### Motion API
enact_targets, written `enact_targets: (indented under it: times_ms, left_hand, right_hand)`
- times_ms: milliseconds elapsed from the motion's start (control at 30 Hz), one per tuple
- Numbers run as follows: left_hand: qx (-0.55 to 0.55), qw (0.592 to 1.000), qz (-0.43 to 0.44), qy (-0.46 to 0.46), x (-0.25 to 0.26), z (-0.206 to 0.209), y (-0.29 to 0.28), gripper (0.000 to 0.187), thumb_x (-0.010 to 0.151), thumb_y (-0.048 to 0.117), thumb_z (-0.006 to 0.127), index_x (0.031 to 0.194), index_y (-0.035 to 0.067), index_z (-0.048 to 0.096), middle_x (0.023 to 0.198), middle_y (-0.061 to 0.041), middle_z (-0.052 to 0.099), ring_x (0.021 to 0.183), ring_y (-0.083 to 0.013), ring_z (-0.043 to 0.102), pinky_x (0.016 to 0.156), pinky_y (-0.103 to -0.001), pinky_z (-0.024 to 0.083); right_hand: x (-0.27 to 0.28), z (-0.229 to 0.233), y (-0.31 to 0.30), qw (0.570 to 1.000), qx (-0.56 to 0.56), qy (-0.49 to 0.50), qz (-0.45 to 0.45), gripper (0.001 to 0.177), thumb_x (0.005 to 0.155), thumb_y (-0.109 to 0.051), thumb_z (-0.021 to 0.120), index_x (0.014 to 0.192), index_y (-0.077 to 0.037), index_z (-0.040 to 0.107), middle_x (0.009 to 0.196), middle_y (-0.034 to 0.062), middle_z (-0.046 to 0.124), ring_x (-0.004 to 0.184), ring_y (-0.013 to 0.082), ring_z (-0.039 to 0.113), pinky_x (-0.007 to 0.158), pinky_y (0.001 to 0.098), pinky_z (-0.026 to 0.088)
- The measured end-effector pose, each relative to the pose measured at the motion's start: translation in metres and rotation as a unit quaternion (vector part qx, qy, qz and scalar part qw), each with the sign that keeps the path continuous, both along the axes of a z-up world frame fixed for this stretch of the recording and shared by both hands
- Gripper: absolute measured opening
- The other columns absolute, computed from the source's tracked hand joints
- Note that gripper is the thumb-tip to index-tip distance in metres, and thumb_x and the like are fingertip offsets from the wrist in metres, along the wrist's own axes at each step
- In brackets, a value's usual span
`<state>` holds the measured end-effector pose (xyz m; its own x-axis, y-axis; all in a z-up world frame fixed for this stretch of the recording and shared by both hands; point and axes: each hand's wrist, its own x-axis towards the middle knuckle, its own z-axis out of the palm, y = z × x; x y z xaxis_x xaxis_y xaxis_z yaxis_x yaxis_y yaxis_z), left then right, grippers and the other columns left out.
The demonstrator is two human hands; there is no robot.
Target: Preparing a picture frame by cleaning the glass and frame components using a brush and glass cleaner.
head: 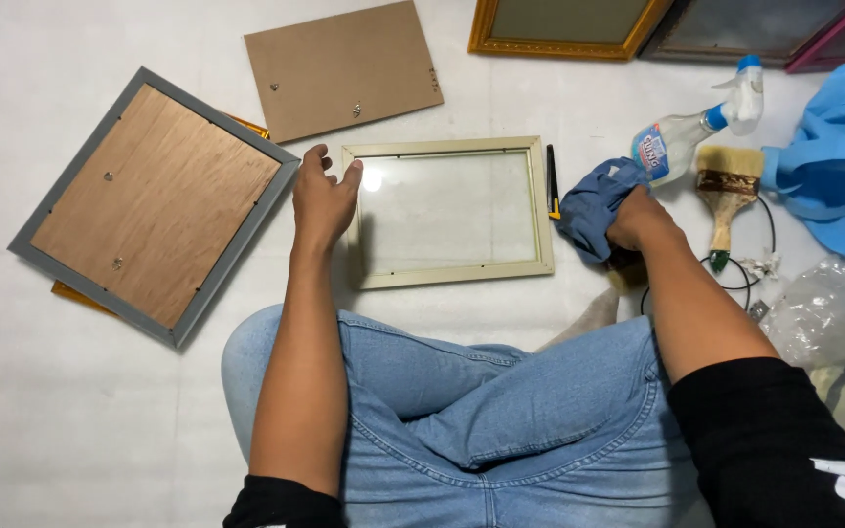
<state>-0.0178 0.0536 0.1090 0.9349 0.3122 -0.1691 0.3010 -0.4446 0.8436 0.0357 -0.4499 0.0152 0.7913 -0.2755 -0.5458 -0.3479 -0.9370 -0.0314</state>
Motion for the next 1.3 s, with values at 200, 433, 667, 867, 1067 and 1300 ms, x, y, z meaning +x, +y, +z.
enact_targets:
  times_ms: [200,433,667,867,1067,1300]
  left_hand:
    - [-0.025,1.000,0.007,-0.008,0.007,-0.005,0.008,0.071,0.096,0.040,0.068,0.146,-0.004,0.045,0.137,-0.029,0.059,0.121,-0.0412,0.066,0.098,-0.053,0.056]
    - [-0.023,0.999,-0.023,-0.015,0.009,-0.003,0.007,0.070,0.096,0.038,0.069,0.145,-0.006,0.045,0.136,-0.032,0.058,0.120,-0.0443,0.065,0.097,-0.055,0.055]
    - [-0.006,1.000,0.019,0.011,0.004,0.019,0.003,0.060,0.096,0.032,0.066,0.142,-0.002,0.049,0.136,-0.022,0.062,0.109,-0.0288,0.070,0.092,-0.040,0.058]
    - [0.109,0.986,0.030,0.119,0.002,0.024,0.023,0.063,0.094,0.043,0.068,0.137,-0.001,0.055,0.125,-0.023,0.067,0.115,-0.0364,0.066,0.097,-0.049,0.052]
    - [0.178,0.961,-0.022,0.210,0.011,0.002,0.019,0.053,0.087,0.048,0.080,0.108,0.000,0.071,0.099,-0.017,0.075,0.087,-0.0321,0.072,0.077,-0.045,0.059]
    - [0.126,0.966,-0.056,0.217,0.009,-0.010,0.021,0.052,0.085,0.032,0.079,0.116,-0.008,0.069,0.107,-0.028,0.072,0.109,-0.0495,0.068,0.087,-0.060,0.057]
  right_hand:
    - [-0.039,0.130,0.040,0.991,-0.081,0.079,0.073,0.066,0.076,-0.020,0.072,0.130,0.019,0.066,0.126,0.0350,0.071,0.126,0.0492,0.063,0.107,0.0566,0.048]
    - [-0.057,0.089,-0.033,0.994,-0.038,0.086,0.055,0.062,0.080,-0.035,0.074,0.119,0.013,0.075,0.129,0.0369,0.070,0.128,0.0482,0.062,0.107,0.0554,0.050]
    - [-0.057,0.117,-0.025,0.980,-0.166,0.079,0.071,0.067,0.079,-0.058,0.073,0.106,0.003,0.082,0.103,0.0199,0.080,0.087,0.0351,0.076,0.079,0.0431,0.056]
    - [-0.038,0.149,-0.078,0.929,-0.324,0.136,0.117,0.057,0.085,-0.069,0.072,0.089,-0.017,0.096,0.089,0.0030,0.090,0.075,0.0208,0.082,0.072,0.0332,0.058]
    - [-0.057,0.229,0.094,0.972,0.181,-0.152,-0.002,0.029,0.098,-0.010,0.077,0.120,0.007,0.069,0.107,0.0275,0.070,0.087,0.0388,0.069,0.077,0.0494,0.058]
    - [-0.076,0.124,0.287,0.832,0.500,-0.108,0.215,0.030,0.082,-0.015,0.087,0.112,-0.013,0.080,0.099,0.0105,0.080,0.103,0.0261,0.075,0.089,0.0362,0.059]
